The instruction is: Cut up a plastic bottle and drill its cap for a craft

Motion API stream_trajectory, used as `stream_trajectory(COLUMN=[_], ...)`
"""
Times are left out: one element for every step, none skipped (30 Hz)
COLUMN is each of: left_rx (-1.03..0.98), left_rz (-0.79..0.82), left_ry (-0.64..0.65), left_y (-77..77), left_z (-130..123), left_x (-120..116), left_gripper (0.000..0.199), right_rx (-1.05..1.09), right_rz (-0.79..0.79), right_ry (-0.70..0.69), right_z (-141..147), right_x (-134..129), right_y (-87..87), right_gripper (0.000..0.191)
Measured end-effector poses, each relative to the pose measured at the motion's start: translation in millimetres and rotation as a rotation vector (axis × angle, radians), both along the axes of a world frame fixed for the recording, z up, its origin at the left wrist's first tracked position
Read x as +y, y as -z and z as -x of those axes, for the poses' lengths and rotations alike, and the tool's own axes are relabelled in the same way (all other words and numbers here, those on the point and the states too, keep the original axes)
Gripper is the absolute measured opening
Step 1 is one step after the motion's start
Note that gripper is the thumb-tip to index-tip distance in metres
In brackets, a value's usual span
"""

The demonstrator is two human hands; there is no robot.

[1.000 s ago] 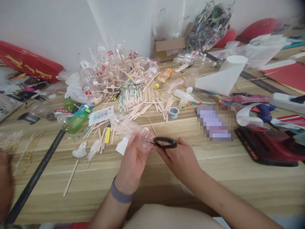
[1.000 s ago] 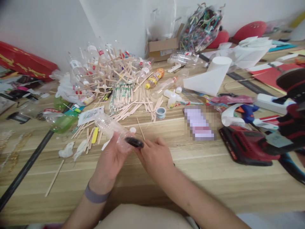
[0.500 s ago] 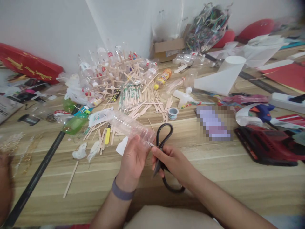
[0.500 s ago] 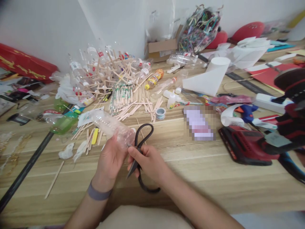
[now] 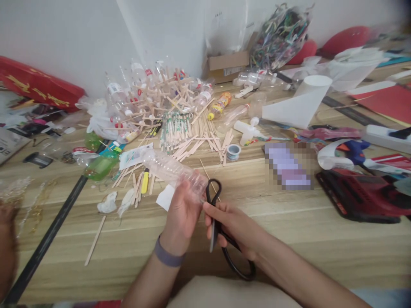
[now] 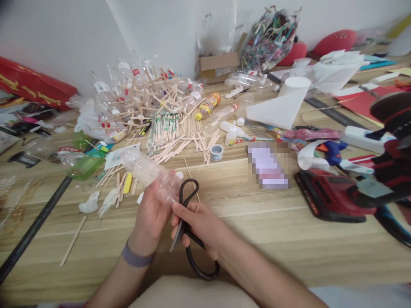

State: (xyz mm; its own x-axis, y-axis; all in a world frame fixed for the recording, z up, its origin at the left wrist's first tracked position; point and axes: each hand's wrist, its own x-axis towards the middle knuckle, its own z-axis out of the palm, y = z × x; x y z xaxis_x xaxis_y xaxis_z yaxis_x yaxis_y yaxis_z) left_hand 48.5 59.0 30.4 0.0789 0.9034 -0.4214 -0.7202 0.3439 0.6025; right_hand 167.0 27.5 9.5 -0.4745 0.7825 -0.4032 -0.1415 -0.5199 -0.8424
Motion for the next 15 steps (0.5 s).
stream_trajectory(left_rx=[-0.023,-0.046,-0.066,-0.078,-0.084,-0.091,-0.097,-0.108,-0.123,-0.140,-0.160,-0.178,-0.193,-0.207,-0.218], left_rz=[-0.017,-0.028,-0.029,-0.022,-0.012,0.000,0.011,0.020,0.032,0.046,0.063,0.083,0.103,0.117,0.122], left_ry=[-0.059,-0.116,-0.147,-0.148,-0.143,-0.132,-0.115,-0.097,-0.082,-0.074,-0.069,-0.066,-0.064,-0.060,-0.052], left_y=[-0.7,-1.6,-2.6,-3.7,-4.7,-5.7,-6.8,-7.9,-9.1,-10.3,-11.5,-12.4,-13.0,-13.2,-12.8], left_z=[0,-1,-2,-2,-3,-3,-4,-4,-4,-5,-5,-6,-6,-6,-6], left_x=[0,1,1,2,2,2,2,1,1,1,0,0,0,-1,-1], left_gripper=[0.022,0.023,0.026,0.028,0.031,0.034,0.036,0.038,0.040,0.040,0.040,0.038,0.034,0.029,0.023], right_rx=[0.099,0.192,0.264,0.303,0.327,0.340,0.346,0.350,0.355,0.362,0.372,0.381,0.390,0.396,0.400], right_rz=[0.099,0.193,0.264,0.300,0.314,0.313,0.302,0.288,0.278,0.272,0.268,0.263,0.252,0.238,0.222], right_ry=[0.019,0.046,0.078,0.108,0.134,0.154,0.168,0.179,0.186,0.193,0.201,0.209,0.217,0.228,0.240], right_z=[-1,-1,-1,-1,-1,0,0,1,1,2,3,3,4,5,6], right_x=[-1,-1,-2,-3,-3,-4,-5,-6,-7,-8,-9,-9,-10,-11,-12], right_y=[-1.0,-1.4,-1.2,-0.5,0.5,1.5,2.4,3.0,3.4,3.6,3.7,3.9,4.2,4.7,5.4], right_gripper=[0.053,0.051,0.049,0.048,0.047,0.047,0.047,0.047,0.048,0.048,0.049,0.049,0.050,0.051,0.051])
